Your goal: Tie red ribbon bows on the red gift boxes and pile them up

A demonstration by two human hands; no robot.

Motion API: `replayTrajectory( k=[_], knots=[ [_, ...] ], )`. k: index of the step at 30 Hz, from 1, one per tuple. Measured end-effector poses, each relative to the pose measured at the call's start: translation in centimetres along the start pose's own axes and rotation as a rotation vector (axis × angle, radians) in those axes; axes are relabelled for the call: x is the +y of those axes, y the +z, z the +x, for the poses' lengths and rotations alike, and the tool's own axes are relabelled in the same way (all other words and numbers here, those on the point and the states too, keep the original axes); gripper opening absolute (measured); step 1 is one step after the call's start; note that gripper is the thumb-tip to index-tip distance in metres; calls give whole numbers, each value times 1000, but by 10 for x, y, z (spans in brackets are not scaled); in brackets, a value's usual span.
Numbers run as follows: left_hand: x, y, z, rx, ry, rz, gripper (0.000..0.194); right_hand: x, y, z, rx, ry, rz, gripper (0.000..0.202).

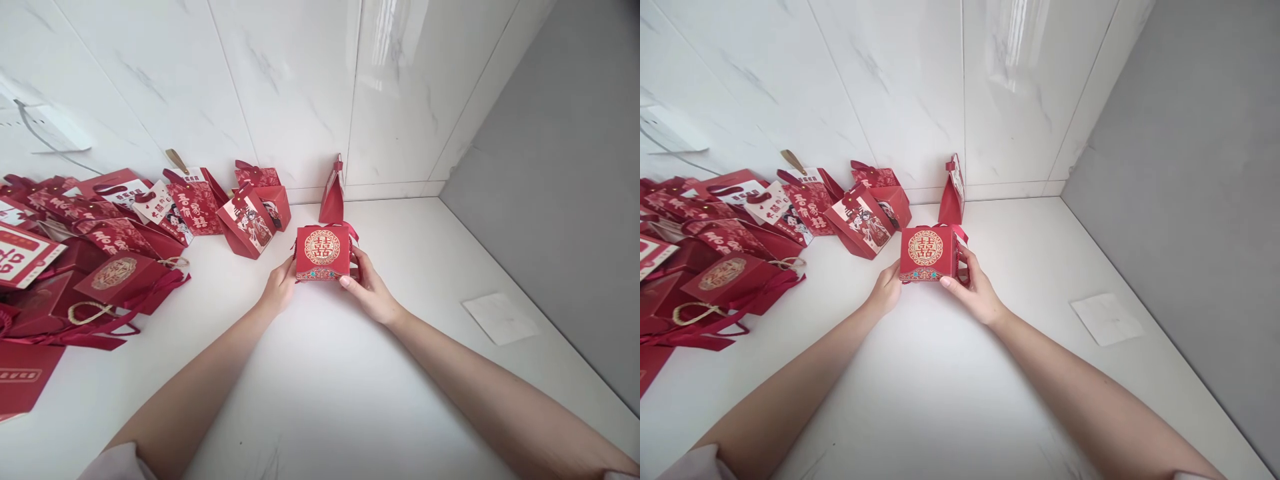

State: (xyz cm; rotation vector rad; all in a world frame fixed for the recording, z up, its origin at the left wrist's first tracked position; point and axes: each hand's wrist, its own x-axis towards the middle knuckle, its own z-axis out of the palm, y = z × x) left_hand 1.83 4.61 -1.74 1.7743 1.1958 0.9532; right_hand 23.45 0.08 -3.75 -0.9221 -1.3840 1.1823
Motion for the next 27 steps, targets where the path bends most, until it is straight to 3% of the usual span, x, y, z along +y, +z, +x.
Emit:
replayTrajectory(
  k=[12,19,23,27],
  knots=[
    [-13,2,3,16,-3,-30,24,0,-1,0,-5,13,-40,72],
    [-12,1,3,34,14,24,30,-2,1,0,7,-11,-44,73],
    [-8,2,1,94,19,-182,43,-3,4,-2,121,-67,-132,83],
    [-5,5,-3,-61,101,-234,49,-4,7,-5,196,-158,-301,91]
  ],
)
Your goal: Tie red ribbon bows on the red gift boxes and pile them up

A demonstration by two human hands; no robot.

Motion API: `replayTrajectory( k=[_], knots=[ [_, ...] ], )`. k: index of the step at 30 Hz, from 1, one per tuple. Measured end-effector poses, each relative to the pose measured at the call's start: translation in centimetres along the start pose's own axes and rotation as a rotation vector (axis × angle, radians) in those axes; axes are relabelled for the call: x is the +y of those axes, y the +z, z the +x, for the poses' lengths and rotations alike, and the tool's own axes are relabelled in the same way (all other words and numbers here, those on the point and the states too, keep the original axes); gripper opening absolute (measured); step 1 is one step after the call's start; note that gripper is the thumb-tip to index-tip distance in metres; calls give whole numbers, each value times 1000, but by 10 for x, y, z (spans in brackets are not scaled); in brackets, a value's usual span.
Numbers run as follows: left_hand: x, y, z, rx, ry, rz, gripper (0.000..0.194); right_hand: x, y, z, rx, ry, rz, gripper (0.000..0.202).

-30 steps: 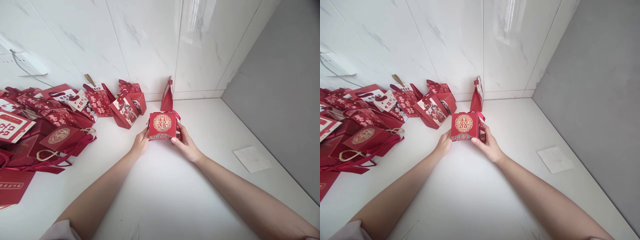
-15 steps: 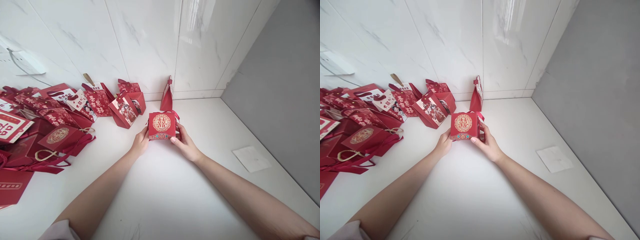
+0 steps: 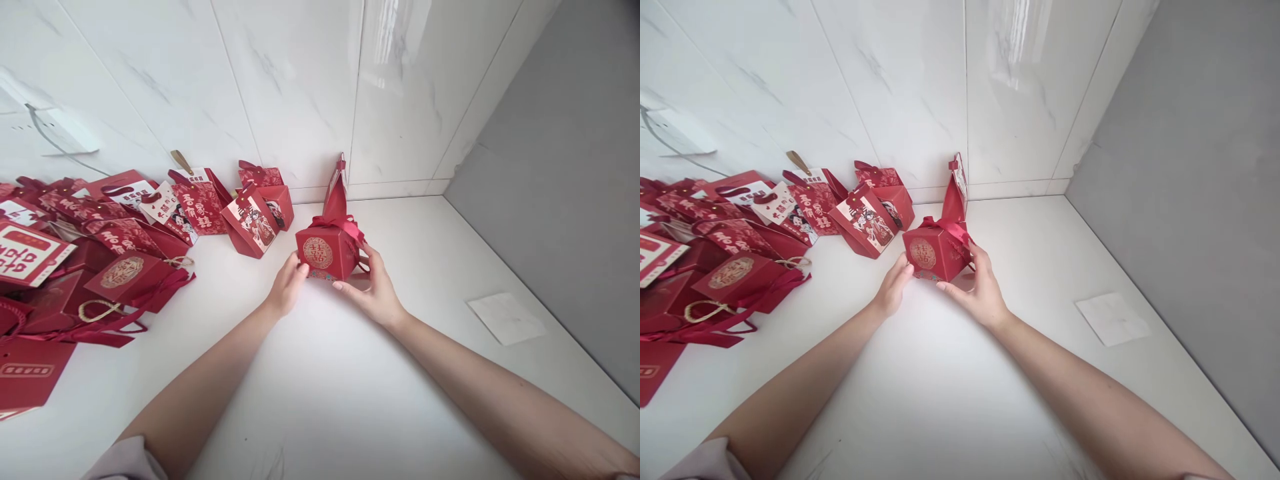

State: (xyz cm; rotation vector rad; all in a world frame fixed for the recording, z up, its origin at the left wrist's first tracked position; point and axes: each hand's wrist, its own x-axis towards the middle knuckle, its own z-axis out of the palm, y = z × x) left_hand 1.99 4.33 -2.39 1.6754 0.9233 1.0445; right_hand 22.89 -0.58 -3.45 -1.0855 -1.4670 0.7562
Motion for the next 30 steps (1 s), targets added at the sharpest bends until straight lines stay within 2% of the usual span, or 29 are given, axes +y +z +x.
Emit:
replayTrajectory(
  k=[2,4,7,10,14,18,21,24,26,28,30],
  knots=[
    [1,1,0,-70,35,39,59,-3,-1,-2,-46,-69,-71,89],
    [1,1,0,-85,64,27,75,-7,-2,-4,-100,-122,-123,83],
    [2,4,0,-20,77,17,100,-13,-3,-6,-148,-167,-171,78],
    [5,9,-2,78,65,8,111,-15,-4,-7,-156,-159,-177,73],
    [3,10,0,126,30,-102,96,-13,-3,-5,-128,-112,-2,70],
    [-2,2,5,131,-101,-286,71,-4,-4,-1,-54,76,244,65],
    [-2,0,4,56,-126,-352,67,1,-7,2,-157,225,377,64],
    [0,3,1,27,-95,-305,69,-2,-8,3,-318,198,407,73],
    [0,7,1,18,-57,-284,69,-5,-7,3,-377,157,389,77],
    [-1,9,2,15,-57,-293,65,-5,-6,3,-367,165,370,74],
    [-3,10,3,37,-109,-308,62,-2,-5,3,-300,210,363,71]
  ],
)
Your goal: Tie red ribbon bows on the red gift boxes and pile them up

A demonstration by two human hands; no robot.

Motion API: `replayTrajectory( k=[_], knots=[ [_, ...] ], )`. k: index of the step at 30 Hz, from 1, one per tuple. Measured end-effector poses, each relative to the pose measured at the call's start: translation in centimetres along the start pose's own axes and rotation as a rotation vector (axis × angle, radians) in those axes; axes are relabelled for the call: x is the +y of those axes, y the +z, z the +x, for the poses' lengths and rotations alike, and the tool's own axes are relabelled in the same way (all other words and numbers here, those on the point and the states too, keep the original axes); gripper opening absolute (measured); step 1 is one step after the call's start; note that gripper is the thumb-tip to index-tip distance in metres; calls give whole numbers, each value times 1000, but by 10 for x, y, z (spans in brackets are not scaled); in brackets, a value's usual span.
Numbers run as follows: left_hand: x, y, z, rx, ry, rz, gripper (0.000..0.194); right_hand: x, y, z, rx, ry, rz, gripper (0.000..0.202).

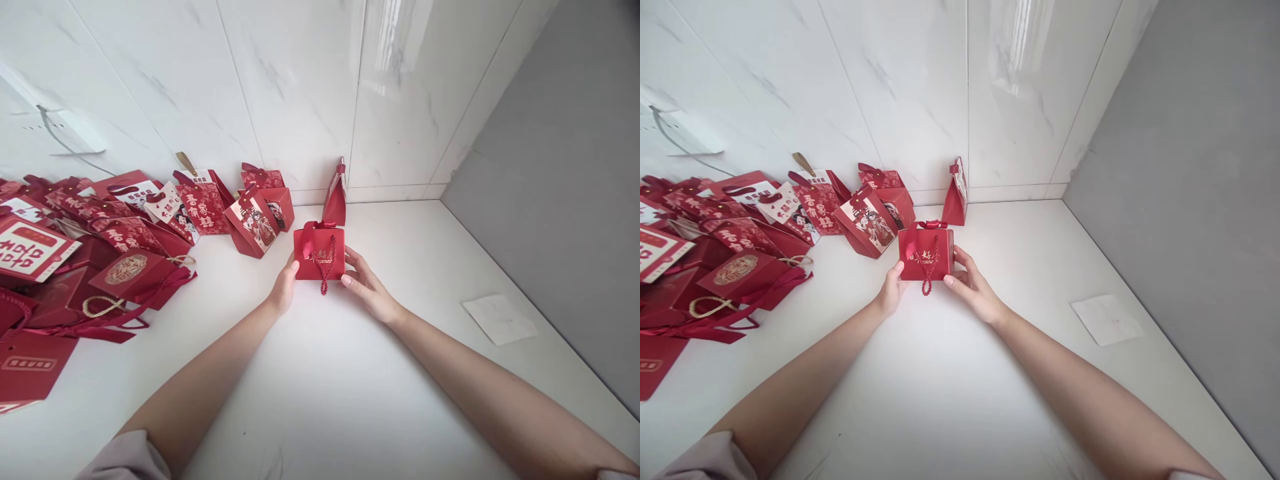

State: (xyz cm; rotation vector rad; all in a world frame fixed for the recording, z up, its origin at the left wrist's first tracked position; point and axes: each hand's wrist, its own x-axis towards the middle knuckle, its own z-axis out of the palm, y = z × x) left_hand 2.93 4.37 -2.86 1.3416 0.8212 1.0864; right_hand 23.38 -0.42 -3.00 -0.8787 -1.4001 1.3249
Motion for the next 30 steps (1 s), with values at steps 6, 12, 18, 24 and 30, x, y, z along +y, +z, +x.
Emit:
replayTrajectory(
  k=[6,12,18,24,30],
  knots=[
    [-1,-7,-1,-84,6,83,59,6,0,5,132,19,87,66],
    [2,-6,-2,-103,-67,218,57,-2,4,5,110,16,90,49],
    [-4,-6,1,-42,3,181,54,0,1,9,148,59,140,45],
    [-5,-5,5,31,-3,59,66,6,2,11,239,69,176,41],
    [-2,-8,4,-2,12,-8,60,5,3,10,249,29,150,44]
  ],
)
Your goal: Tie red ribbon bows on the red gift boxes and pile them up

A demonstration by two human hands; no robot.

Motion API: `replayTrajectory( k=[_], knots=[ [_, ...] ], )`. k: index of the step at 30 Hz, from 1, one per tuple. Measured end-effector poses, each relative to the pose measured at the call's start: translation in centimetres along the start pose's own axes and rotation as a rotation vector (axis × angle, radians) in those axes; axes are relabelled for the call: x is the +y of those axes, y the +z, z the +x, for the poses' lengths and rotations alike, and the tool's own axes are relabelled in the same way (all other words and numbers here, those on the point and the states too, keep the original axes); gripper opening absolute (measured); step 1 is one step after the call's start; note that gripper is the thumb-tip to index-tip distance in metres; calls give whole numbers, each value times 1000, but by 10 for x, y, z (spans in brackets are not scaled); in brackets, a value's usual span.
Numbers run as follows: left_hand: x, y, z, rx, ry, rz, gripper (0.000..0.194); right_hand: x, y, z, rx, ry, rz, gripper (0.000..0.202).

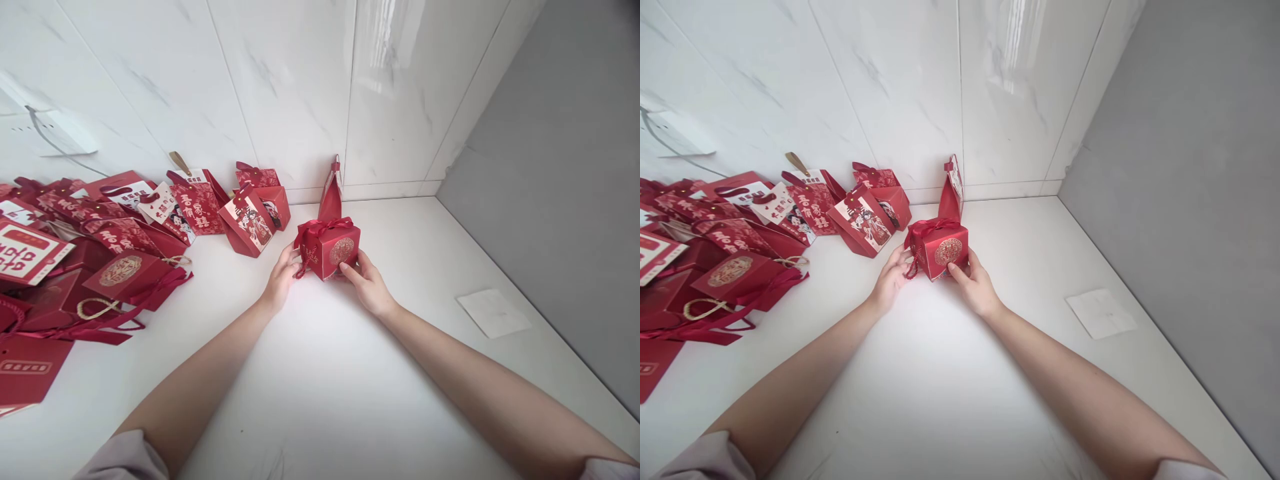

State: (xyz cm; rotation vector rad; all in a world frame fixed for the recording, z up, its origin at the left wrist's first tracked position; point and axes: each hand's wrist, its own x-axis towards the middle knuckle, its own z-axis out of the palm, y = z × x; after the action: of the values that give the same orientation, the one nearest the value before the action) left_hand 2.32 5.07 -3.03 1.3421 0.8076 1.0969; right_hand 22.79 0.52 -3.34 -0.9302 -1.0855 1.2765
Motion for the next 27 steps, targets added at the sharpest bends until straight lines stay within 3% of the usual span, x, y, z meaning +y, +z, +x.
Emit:
replayTrajectory(
  k=[3,6,9,13,20,24,27],
  knots=[
    [7,4,-3,-104,59,16,72,-4,-1,0,-62,15,-2,43],
    [12,10,-3,-72,46,52,85,-6,-3,0,-120,39,-3,47],
    [15,10,-1,20,-14,41,72,-4,-5,1,-127,44,-2,54],
    [20,2,3,67,-198,-161,47,-2,-7,0,-158,37,-39,57],
    [28,0,2,11,-284,-310,70,-4,-6,-3,-301,35,-131,66],
    [24,-2,2,-43,-290,-319,65,-3,-8,-2,-297,27,-78,53],
    [26,-7,3,-111,-369,-368,68,-1,-8,0,-276,20,-72,39]
  ],
)
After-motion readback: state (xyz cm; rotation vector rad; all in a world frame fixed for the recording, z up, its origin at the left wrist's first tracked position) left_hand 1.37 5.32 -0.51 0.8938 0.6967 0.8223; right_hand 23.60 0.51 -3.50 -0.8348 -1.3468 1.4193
